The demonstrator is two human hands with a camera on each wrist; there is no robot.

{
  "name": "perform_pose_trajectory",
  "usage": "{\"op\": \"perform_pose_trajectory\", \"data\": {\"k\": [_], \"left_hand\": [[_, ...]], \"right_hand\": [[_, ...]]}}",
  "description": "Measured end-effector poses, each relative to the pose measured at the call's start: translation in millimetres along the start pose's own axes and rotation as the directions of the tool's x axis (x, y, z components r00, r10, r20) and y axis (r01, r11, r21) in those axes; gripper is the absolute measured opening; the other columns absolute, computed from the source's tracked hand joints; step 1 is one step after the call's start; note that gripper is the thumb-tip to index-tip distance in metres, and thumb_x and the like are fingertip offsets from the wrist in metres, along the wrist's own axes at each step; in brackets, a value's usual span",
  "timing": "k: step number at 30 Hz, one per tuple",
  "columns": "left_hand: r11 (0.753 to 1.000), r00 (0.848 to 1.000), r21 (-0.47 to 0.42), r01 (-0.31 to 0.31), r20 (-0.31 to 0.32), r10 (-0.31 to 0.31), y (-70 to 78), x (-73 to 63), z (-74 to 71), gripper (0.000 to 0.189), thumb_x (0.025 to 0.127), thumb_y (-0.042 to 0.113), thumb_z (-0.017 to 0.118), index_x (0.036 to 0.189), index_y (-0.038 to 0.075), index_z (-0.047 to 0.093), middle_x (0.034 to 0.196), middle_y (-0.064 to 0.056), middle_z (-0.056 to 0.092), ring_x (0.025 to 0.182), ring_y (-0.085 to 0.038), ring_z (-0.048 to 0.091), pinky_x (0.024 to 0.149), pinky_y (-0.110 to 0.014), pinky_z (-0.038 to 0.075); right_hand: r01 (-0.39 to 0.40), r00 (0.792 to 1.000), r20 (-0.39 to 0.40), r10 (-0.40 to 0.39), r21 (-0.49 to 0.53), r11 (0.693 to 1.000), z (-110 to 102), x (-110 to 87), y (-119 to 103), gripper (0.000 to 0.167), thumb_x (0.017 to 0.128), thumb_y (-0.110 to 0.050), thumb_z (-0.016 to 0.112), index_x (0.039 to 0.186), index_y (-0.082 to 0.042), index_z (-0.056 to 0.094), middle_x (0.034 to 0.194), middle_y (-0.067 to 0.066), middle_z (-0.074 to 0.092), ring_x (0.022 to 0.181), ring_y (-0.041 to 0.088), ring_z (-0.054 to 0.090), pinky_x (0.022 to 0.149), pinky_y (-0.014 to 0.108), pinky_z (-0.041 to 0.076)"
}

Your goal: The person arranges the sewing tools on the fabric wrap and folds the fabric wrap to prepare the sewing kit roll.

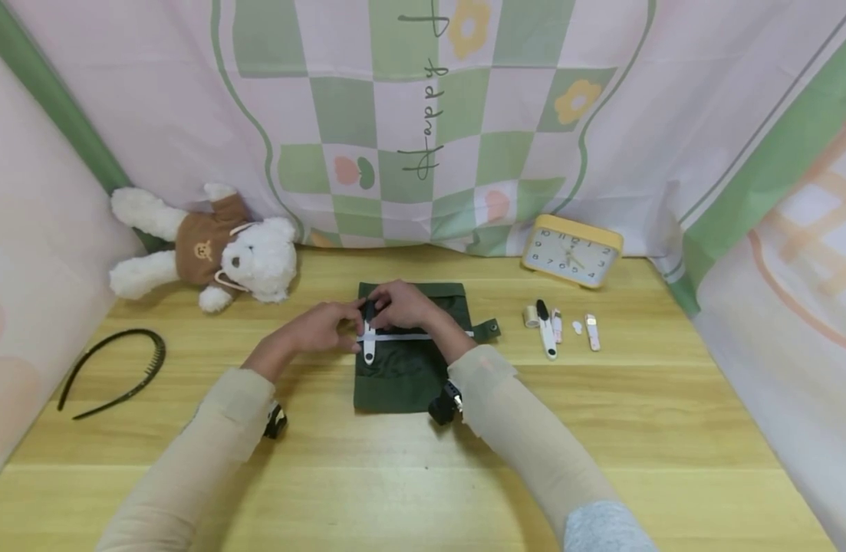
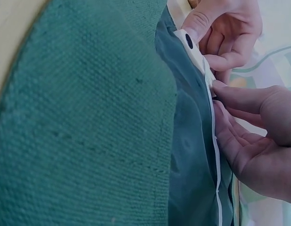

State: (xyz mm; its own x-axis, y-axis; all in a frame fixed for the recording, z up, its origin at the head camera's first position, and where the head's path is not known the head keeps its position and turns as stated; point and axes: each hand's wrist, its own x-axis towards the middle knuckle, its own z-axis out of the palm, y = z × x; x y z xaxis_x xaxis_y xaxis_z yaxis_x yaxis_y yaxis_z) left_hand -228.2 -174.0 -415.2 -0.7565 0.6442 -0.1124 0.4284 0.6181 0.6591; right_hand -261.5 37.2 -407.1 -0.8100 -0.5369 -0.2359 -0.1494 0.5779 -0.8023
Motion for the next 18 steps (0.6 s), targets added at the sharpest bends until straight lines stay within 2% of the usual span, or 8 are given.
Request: {"op": "perform_pose_trajectory", "data": {"k": [4,8,18], "left_hand": [[1.0,1.0,0.015,-0.002,0.002,0.002,0.6,0.4,-0.3,0.012,0.09,0.012,0.079,0.095,0.012,0.068,0.156,-0.029,0.035,0.136,-0.046,0.045,0.109,-0.054,0.039],[1.0,1.0,0.02,0.003,0.004,-0.003,1.9,-0.3,-1.0,0.012,0.09,0.011,0.079,0.094,0.012,0.068,0.156,-0.029,0.035,0.135,-0.046,0.045,0.109,-0.053,0.04],[0.999,0.999,0.001,0.034,0.013,-0.034,4.1,-1.0,-1.7,0.011,0.091,0.01,0.078,0.096,0.012,0.068,0.158,-0.027,0.033,0.131,-0.046,0.05,0.106,-0.051,0.043]], "right_hand": [[0.015,1.0,0.008,-0.015,-0.074,0.997,0.1,0.5,-1.5,0.051,0.091,-0.006,0.075,0.139,0.001,0.059,0.127,0.017,0.064,0.109,0.026,0.066,0.087,0.033,0.055],[0.036,0.999,0.021,-0.034,-0.099,0.994,-0.3,0.9,-0.8,0.052,0.09,-0.008,0.077,0.138,0.001,0.06,0.128,0.016,0.065,0.118,0.028,0.061,0.094,0.035,0.052],[0.07,0.997,0.046,-0.066,-0.098,0.993,-1.0,-1.1,1.7,0.052,0.089,-0.008,0.078,0.137,0.003,0.06,0.129,0.017,0.065,0.117,0.028,0.062,0.095,0.033,0.052]]}}
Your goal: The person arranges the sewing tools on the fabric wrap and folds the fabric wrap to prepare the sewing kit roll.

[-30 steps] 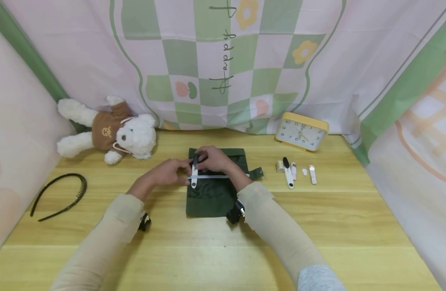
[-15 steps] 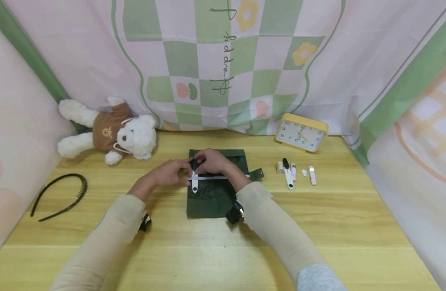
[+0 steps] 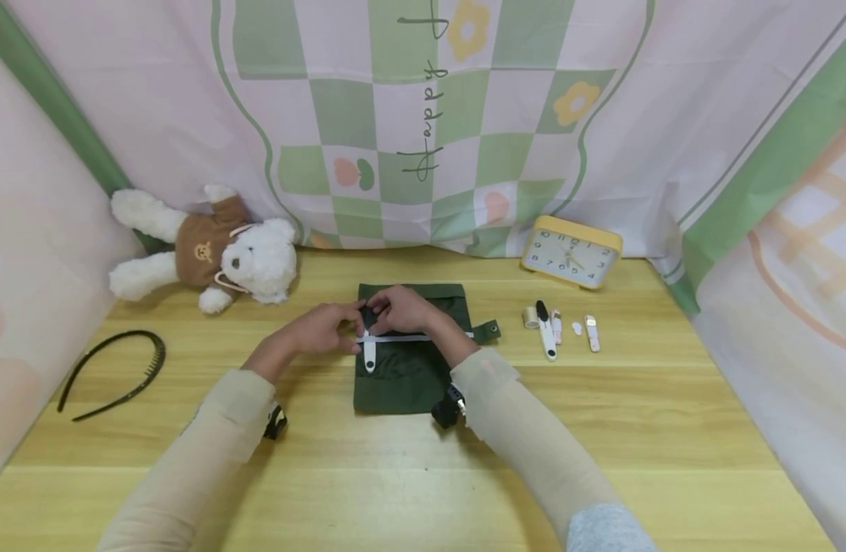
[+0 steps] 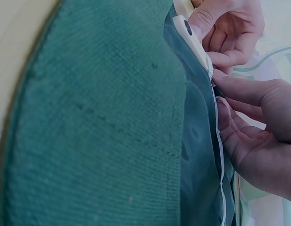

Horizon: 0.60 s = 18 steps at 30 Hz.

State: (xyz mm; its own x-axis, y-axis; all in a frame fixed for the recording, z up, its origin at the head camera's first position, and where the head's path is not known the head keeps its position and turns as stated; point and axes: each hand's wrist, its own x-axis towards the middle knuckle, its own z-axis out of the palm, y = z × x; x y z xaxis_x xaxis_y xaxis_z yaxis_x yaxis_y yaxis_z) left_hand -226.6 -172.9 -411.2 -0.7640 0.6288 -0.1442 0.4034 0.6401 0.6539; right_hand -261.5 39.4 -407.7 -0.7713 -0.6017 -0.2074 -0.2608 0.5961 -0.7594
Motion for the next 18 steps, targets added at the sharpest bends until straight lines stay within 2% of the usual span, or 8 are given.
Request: {"op": "perform_pose_trajectory", "data": {"k": [8,15,18], "left_hand": [[1.0,1.0,0.006,-0.024,0.0,0.024,1.4,0.4,1.0,0.011,0.091,0.009,0.078,0.096,0.01,0.068,0.156,-0.029,0.035,0.131,-0.046,0.05,0.107,-0.052,0.042],[1.0,1.0,0.002,0.009,0.006,-0.009,3.5,-0.1,-2.0,0.01,0.092,0.013,0.078,0.097,0.012,0.069,0.157,-0.026,0.037,0.123,-0.039,0.058,0.102,-0.048,0.046],[1.0,1.0,0.009,0.022,-0.002,-0.022,3.6,0.2,-3.7,0.008,0.093,0.015,0.077,0.098,0.013,0.071,0.155,-0.024,0.04,0.124,-0.037,0.058,0.103,-0.048,0.046]], "right_hand": [[0.012,1.0,0.01,-0.012,-0.031,0.999,0,-1.6,1,0.052,0.091,-0.008,0.076,0.138,0.003,0.059,0.129,0.017,0.065,0.115,0.027,0.063,0.094,0.032,0.052],[0.035,0.999,0.0,-0.035,-0.001,0.999,-5,-7.1,4,0.052,0.092,-0.008,0.075,0.141,0.001,0.057,0.126,0.016,0.064,0.113,0.026,0.063,0.093,0.034,0.052],[0.047,0.999,-0.015,-0.046,0.031,0.998,-12,-12.6,7,0.052,0.093,-0.008,0.074,0.141,0.0,0.057,0.126,0.017,0.063,0.112,0.026,0.063,0.092,0.035,0.053]]}}
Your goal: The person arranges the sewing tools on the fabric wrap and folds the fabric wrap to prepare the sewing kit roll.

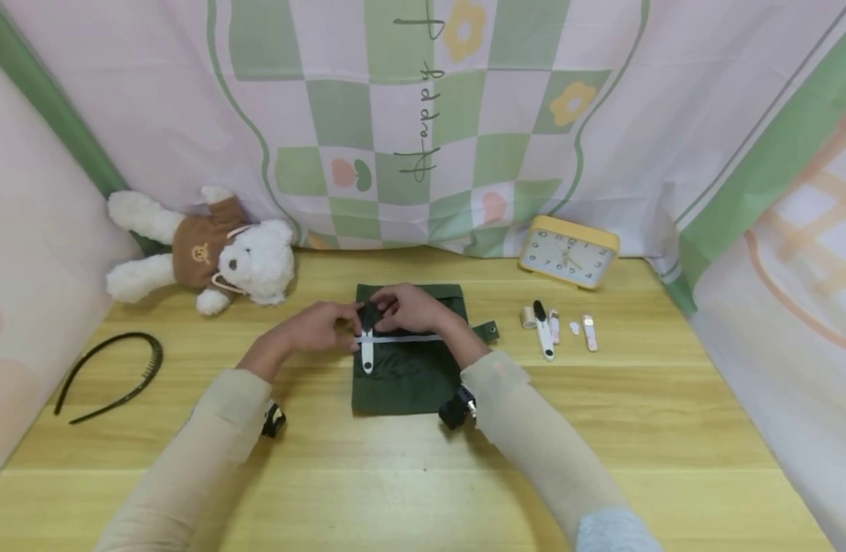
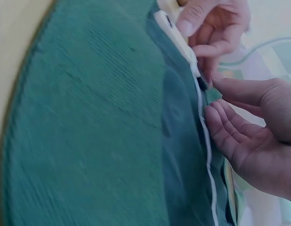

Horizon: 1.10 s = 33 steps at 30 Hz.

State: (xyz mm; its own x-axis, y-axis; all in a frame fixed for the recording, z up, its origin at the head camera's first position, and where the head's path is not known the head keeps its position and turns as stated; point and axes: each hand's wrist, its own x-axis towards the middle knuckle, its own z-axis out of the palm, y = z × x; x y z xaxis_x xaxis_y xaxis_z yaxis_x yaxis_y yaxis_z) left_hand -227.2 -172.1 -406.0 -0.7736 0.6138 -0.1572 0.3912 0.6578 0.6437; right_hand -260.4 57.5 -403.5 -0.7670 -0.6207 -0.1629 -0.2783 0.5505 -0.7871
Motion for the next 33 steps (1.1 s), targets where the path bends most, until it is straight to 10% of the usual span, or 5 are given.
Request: {"op": "perform_pose_trajectory", "data": {"k": [14,33], "left_hand": [[0.998,0.993,0.045,-0.043,-0.106,0.047,0.9,-0.5,1.5,0.024,0.096,0.025,0.073,0.115,0.009,0.072,0.152,-0.019,0.048,0.137,-0.039,0.047,0.11,-0.052,0.039],[0.982,0.994,0.169,-0.087,-0.054,0.097,11.0,8.2,12.9,0.049,0.1,0.039,0.065,0.137,0.007,0.064,0.159,-0.018,0.038,0.15,-0.036,0.027,0.118,-0.052,0.027]], "right_hand": [[0.06,0.994,-0.087,-0.059,0.015,0.998,-36,-32.0,17,0.051,0.095,-0.011,0.073,0.141,0.004,0.055,0.134,0.023,0.06,0.119,0.034,0.061,0.097,0.043,0.051],[0.114,0.972,-0.205,-0.117,-0.024,0.993,-76,-84.3,50,0.051,0.099,-0.021,0.07,0.14,0.004,0.056,0.141,0.021,0.056,0.132,0.036,0.05,0.109,0.054,0.039]]}}
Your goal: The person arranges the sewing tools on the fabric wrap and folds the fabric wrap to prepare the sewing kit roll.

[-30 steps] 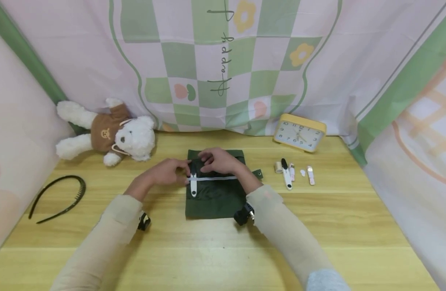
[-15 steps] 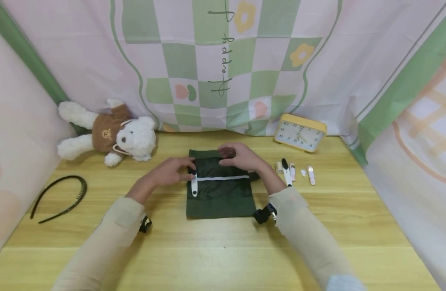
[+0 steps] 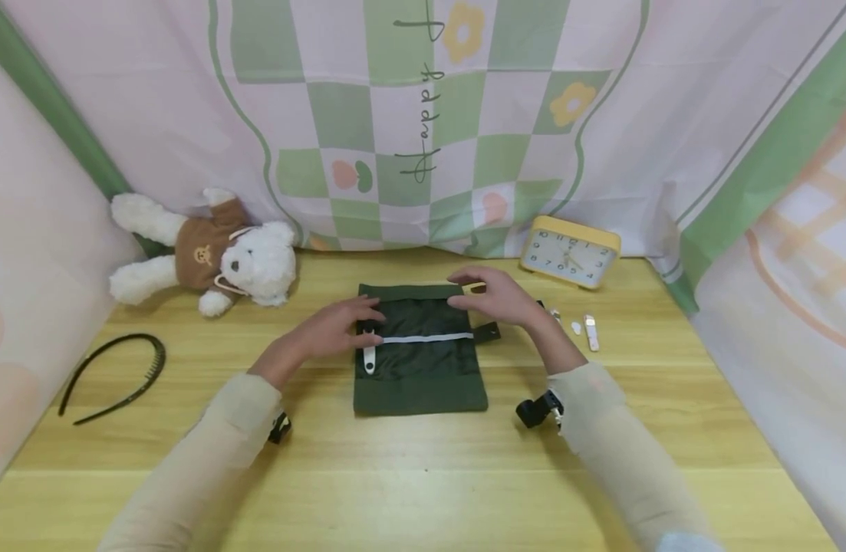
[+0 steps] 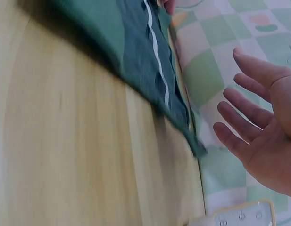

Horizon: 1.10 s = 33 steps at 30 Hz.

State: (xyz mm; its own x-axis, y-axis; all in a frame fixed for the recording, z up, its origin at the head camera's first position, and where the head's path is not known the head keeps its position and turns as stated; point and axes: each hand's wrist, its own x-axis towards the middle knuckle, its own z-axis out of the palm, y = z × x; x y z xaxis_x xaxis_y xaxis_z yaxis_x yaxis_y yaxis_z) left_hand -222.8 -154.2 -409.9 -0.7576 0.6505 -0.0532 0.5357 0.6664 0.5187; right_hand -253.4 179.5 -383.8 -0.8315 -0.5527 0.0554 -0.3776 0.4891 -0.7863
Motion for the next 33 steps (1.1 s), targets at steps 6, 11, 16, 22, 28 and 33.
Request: {"op": "perform_pose_trajectory", "data": {"k": [6,11,16,22,28,33], "left_hand": [[1.0,1.0,-0.009,-0.017,0.01,0.017,-2.2,2.2,4.4,0.048,0.1,0.04,0.066,0.136,0.009,0.066,0.158,-0.017,0.038,0.151,-0.036,0.023,0.119,-0.052,0.025],[1.0,0.999,-0.011,-0.023,0.024,0.024,-4.5,3.3,7.7,0.047,0.099,0.042,0.066,0.134,0.011,0.068,0.159,-0.016,0.038,0.152,-0.036,0.021,0.119,-0.053,0.024],[0.999,0.999,-0.018,-0.03,0.035,0.031,-4.5,4.1,9.0,0.047,0.099,0.043,0.066,0.133,0.011,0.068,0.159,-0.017,0.037,0.152,-0.038,0.02,0.119,-0.054,0.023],[0.999,0.999,-0.036,-0.019,0.033,0.02,-3.8,5.4,9.9,0.047,0.098,0.043,0.067,0.132,0.012,0.069,0.159,-0.016,0.037,0.152,-0.038,0.018,0.119,-0.055,0.022],[0.999,0.999,-0.038,-0.019,0.031,0.02,-4.8,6.4,11.9,0.045,0.098,0.042,0.068,0.131,0.012,0.07,0.159,-0.017,0.038,0.152,-0.039,0.016,0.119,-0.056,0.022],[0.999,0.999,-0.05,-0.015,0.034,0.017,-4.2,7.2,11.6,0.044,0.098,0.041,0.068,0.13,0.012,0.071,0.159,-0.017,0.037,0.153,-0.039,0.015,0.119,-0.056,0.022]], "right_hand": [[-0.011,0.999,-0.042,0.008,-0.049,0.999,-14,-13.9,16,0.05,0.099,-0.023,0.07,0.139,0.004,0.057,0.14,0.019,0.058,0.133,0.038,0.049,0.111,0.055,0.037],[-0.041,0.997,-0.068,0.036,-0.068,0.997,-25,-25.7,24,0.053,0.098,-0.026,0.072,0.138,0.005,0.057,0.14,0.021,0.058,0.133,0.039,0.049,0.112,0.054,0.036],[-0.07,0.995,-0.081,0.063,-0.082,0.994,-35,-35.3,33,0.055,0.097,-0.028,0.072,0.138,0.005,0.057,0.14,0.022,0.057,0.135,0.04,0.047,0.113,0.054,0.035],[-0.089,0.993,-0.092,0.077,-0.13,0.988,-45,-46.2,45,0.054,0.097,-0.026,0.072,0.139,0.005,0.057,0.141,0.022,0.055,0.135,0.042,0.046,0.112,0.056,0.035],[-0.124,0.99,-0.082,0.114,-0.135,0.983,-51,-54.4,51,0.056,0.096,-0.027,0.074,0.139,0.005,0.056,0.143,0.023,0.053,0.135,0.043,0.046,0.112,0.057,0.035],[-0.147,0.988,-0.064,0.139,-0.139,0.979,-54,-61.2,53,0.057,0.094,-0.027,0.076,0.138,0.004,0.057,0.143,0.024,0.054,0.136,0.045,0.045,0.112,0.059,0.033]]}}
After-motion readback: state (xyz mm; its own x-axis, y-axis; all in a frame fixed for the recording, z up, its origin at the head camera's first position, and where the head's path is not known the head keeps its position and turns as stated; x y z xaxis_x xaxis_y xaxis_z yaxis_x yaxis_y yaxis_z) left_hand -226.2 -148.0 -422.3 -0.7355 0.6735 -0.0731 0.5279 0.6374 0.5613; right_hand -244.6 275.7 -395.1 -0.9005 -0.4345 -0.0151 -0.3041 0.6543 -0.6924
